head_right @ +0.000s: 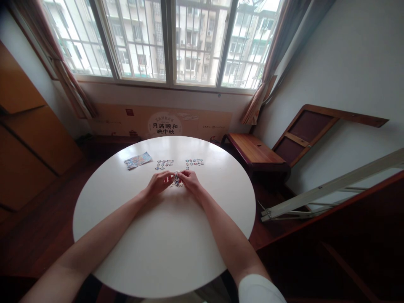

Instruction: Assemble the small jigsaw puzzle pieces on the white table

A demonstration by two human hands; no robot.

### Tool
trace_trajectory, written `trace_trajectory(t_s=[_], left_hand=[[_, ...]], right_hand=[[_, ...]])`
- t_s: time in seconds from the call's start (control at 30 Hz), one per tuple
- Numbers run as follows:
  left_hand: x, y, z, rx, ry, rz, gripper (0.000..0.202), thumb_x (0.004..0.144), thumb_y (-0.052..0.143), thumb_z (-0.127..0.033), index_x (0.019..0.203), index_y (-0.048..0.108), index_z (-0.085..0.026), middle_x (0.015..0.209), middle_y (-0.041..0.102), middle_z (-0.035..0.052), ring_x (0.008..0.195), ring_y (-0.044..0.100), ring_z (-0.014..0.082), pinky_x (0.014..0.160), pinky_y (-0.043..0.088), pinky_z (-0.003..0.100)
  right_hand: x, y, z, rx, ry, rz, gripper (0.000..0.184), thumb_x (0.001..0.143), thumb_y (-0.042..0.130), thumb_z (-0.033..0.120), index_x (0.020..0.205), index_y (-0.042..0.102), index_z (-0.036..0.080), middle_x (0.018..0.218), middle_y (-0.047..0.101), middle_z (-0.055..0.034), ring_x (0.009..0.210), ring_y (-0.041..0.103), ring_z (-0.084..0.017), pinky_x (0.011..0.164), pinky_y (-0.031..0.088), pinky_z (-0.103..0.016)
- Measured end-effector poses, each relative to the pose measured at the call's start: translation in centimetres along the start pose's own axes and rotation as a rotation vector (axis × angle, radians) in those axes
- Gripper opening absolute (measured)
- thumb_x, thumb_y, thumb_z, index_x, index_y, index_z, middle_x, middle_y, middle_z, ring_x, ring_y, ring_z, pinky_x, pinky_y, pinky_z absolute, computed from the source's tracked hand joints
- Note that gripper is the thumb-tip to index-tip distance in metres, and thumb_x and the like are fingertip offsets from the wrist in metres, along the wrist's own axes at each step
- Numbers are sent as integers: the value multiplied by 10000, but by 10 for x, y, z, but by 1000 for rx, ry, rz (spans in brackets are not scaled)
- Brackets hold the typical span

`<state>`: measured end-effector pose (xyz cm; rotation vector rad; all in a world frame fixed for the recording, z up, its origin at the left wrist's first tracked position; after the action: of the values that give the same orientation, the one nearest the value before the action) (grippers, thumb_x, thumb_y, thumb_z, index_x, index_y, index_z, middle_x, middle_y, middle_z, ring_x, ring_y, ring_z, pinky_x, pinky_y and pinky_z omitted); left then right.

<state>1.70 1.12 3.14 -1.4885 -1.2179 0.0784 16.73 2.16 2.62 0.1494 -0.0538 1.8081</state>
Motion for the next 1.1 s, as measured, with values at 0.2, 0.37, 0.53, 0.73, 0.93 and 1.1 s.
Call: trace_trajectory(t_s=[0.2,0.37,0.53,0.73,0.93,1.1], left_hand=[[1,-1,-3,22,40,-3,243,898,433,-307,987,633,-201,800,639,25,593,526,74,574,364,181],[2,2,3,-37,-1,-49,227,884,460,-306,879,653,-185,741,632,15,572,515,75,568,373,182],[3,8,21,-153,-171,-119,185,833,530,-301,833,665,-174,671,635,-2,539,516,79,549,391,185],[3,12,24,-183,-182,-89,196,821,544,-316,816,676,-172,680,650,0,537,522,78,548,400,183],[3,11,22,-171,-188,-102,210,822,542,-328,813,680,-169,670,651,4,535,521,79,545,401,182],[3,12,22,-173,-187,-97,208,821,542,-325,819,684,-173,667,648,1,534,520,77,543,400,180]], right_hand=[[3,-1,-4,-7,1,-23,328,649,662,450,642,595,129,505,559,1,401,360,-51,403,252,-198],[8,-5,-12,21,4,-63,352,654,646,470,733,596,131,515,574,1,372,340,-51,374,232,-199],[14,-14,-19,-33,-78,-146,321,664,643,432,793,610,140,559,594,-2,396,401,-63,389,291,-201],[14,-14,-20,-132,-134,-109,281,657,657,386,795,633,143,625,620,-32,551,559,-131,443,368,-214],[14,-13,-19,-147,-158,-109,272,664,655,392,771,633,143,615,616,-35,528,547,-130,452,392,-229],[13,-12,-19,-157,-168,-94,264,658,663,390,761,631,148,623,619,-36,531,544,-128,459,403,-230]])
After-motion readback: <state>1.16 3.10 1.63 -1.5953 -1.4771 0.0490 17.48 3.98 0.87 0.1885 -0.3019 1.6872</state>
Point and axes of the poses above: each hand's wrist, its own x-axis towards the middle knuckle, its own y-axis out of the palm, z = x × y, the point moved 4 cm from there along x, towards the middle knuckle
